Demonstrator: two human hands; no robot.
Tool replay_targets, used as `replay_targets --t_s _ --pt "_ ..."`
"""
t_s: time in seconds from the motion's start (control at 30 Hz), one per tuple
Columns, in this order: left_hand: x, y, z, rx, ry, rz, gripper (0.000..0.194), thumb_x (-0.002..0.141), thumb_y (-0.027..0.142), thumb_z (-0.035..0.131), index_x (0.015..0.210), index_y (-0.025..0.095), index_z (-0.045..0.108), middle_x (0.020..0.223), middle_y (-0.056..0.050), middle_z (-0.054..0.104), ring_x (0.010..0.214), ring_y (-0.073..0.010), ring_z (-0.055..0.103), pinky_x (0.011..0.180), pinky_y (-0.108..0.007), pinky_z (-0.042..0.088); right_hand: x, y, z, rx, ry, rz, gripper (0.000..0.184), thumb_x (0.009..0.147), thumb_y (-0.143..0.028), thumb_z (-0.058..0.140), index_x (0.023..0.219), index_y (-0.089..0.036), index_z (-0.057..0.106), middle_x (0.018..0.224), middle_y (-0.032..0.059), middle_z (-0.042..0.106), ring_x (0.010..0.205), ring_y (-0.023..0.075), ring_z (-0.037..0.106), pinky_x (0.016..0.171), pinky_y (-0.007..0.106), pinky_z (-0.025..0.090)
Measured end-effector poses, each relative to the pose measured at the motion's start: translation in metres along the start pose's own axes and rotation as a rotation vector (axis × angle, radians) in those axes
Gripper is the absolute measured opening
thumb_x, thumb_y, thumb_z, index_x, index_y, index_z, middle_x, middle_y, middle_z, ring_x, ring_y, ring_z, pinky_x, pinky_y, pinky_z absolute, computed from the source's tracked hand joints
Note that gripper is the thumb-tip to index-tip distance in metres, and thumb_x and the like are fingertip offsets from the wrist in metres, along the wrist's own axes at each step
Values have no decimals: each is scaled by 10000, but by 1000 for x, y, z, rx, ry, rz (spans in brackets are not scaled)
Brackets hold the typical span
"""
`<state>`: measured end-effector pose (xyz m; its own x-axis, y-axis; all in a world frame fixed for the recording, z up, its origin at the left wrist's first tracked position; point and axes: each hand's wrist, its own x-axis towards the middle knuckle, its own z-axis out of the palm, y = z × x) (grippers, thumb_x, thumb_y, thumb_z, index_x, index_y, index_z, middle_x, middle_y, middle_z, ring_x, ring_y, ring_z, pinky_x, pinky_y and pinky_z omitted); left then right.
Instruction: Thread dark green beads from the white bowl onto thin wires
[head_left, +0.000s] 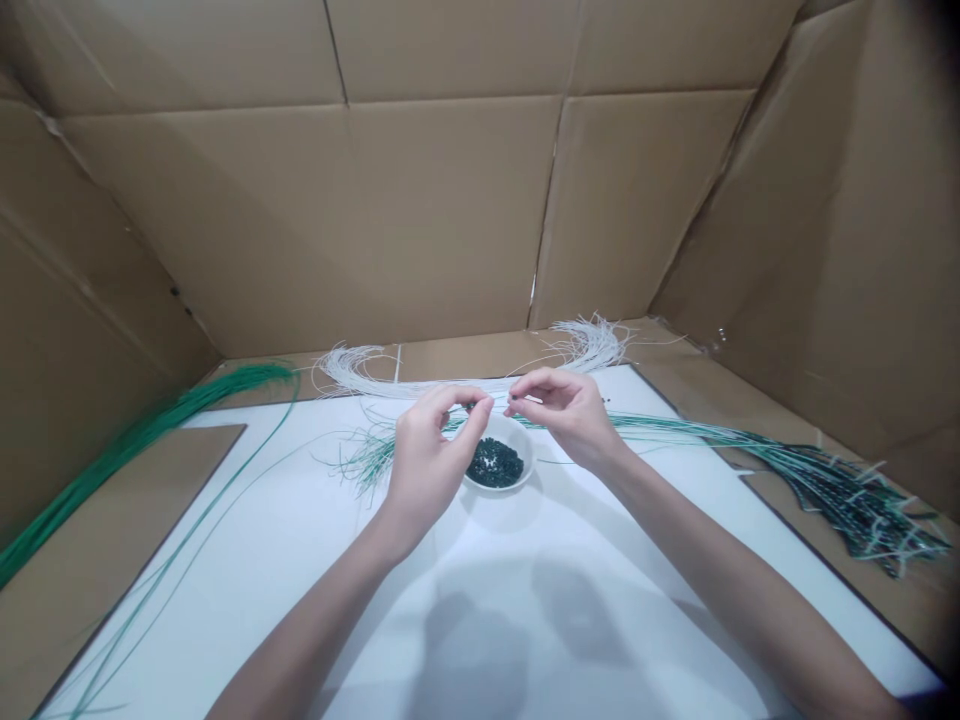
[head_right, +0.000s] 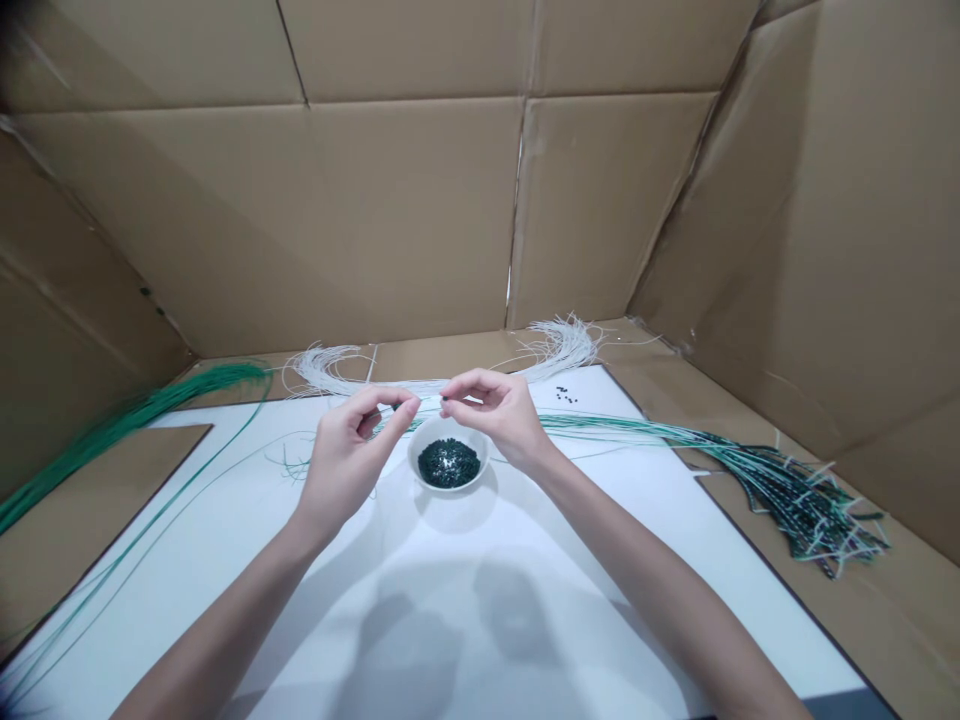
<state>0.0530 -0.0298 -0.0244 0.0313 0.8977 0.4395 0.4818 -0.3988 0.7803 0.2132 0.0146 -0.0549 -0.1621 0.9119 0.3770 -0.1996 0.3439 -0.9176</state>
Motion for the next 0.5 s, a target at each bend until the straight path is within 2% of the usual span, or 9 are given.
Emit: replay_targets --t_s 0.5 --pt "1 -1 1 -12 -7 11 143 790 304 518 764 197 611 798 -3 639 709 -124 532 639 -233 390 1 -2 -3 -31 -4 36 159 583 -262 731 683 -169 649 653 13 652 597 128 612 647 304 517"
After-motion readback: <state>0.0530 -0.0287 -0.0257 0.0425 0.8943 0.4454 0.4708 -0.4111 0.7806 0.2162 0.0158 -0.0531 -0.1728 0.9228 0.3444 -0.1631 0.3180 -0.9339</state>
